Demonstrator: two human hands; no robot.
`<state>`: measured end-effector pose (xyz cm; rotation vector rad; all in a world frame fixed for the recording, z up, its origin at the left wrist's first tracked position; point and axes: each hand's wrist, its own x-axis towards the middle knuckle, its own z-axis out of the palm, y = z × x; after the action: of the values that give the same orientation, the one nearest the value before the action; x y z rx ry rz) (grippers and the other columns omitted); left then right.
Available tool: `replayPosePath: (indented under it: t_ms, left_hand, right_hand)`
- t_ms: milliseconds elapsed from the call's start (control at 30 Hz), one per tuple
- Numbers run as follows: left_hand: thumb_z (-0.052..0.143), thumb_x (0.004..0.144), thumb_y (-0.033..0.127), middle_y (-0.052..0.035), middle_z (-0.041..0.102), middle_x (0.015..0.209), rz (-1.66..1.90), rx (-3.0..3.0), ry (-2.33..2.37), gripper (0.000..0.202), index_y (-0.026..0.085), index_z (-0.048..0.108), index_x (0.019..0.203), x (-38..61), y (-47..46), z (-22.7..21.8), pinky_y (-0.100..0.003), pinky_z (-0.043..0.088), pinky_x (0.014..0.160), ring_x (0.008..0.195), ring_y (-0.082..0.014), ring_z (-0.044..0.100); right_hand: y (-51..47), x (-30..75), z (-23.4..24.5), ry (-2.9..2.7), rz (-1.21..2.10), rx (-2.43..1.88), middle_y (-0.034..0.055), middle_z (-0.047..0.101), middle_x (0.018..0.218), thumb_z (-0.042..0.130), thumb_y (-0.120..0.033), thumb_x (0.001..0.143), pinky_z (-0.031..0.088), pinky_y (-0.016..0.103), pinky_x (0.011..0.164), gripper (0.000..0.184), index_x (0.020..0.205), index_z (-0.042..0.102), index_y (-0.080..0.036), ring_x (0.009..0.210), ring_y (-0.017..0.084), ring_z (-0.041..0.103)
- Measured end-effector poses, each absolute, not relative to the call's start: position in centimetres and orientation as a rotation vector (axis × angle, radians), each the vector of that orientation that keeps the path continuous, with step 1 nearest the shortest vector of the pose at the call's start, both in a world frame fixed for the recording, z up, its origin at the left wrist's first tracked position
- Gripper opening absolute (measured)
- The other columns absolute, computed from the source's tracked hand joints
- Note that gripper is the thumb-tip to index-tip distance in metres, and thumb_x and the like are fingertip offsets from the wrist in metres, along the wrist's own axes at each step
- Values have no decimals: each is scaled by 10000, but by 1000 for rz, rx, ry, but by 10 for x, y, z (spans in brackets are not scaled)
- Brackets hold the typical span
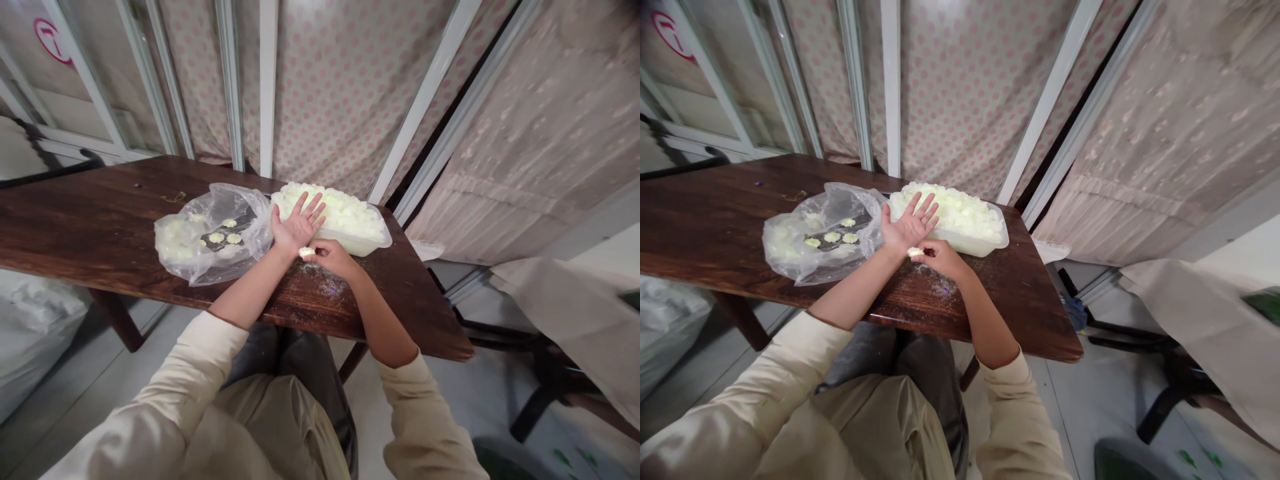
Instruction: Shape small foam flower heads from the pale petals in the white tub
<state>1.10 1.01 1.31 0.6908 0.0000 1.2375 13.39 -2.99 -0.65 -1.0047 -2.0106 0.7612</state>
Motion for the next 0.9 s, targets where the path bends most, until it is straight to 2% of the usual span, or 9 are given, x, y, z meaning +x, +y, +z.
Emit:
replayPosePath:
  t_ms: [100,200,333,467,600,800,900]
  left_hand:
    - [146,779,617,-78,421,1349,1230,670,-81,677,227,413,1263,10,14,9,-414,398,922,1245,-249,384]
    - [146,786,605,-79,423,1346,1238,654,-115,661,229,419,1257,10,15,9,-429,394,921,1243,-255,385]
    - [95,802,573,-71,404,1365,1264,640,-44,657,229,389,1279,9,9,14,-442,389,923,1256,-248,373]
    - [68,811,555,-65,358,1398,1302,642,33,654,228,357,1298,10,8,14,-434,383,935,1270,-229,357]
    - [127,807,553,-64,393,1373,1290,610,-95,614,240,393,1264,11,15,6,-453,368,938,1273,-236,347]
    - [130,815,540,-55,404,1367,1274,615,-74,596,235,427,1232,10,15,8,-441,375,938,1259,-235,371]
    - [151,813,568,-65,415,1358,1257,648,-42,609,221,431,1228,9,11,13,-422,392,932,1250,-235,383]
  right_hand:
    - [-29,134,-8,-1927,746,-1005,-31,470,608,624,-453,667,303,219,537,301,708,589,-157,561,82,364]
    - [-26,135,-10,-1857,653,-1033,-35,448,588,612,-437,681,302,220,543,283,661,569,-159,562,81,357]
    - [-25,135,-11,-1945,765,-1000,-36,467,593,627,-419,674,313,221,545,265,686,585,-158,560,82,377]
    - [-25,135,-9,-1860,533,-973,-10,501,688,596,-382,714,333,230,589,221,738,599,-162,618,94,408]
    - [-23,137,-10,-1987,648,-954,-24,479,641,637,-391,675,322,230,559,228,715,607,-168,580,89,388]
    - [-10,147,-12,-1597,333,-1066,-33,406,638,635,-335,663,327,229,560,185,710,565,-171,582,84,365]
    - [-5,157,-9,-1471,337,-1052,-40,396,645,635,-356,660,331,222,554,223,763,551,-177,576,78,366]
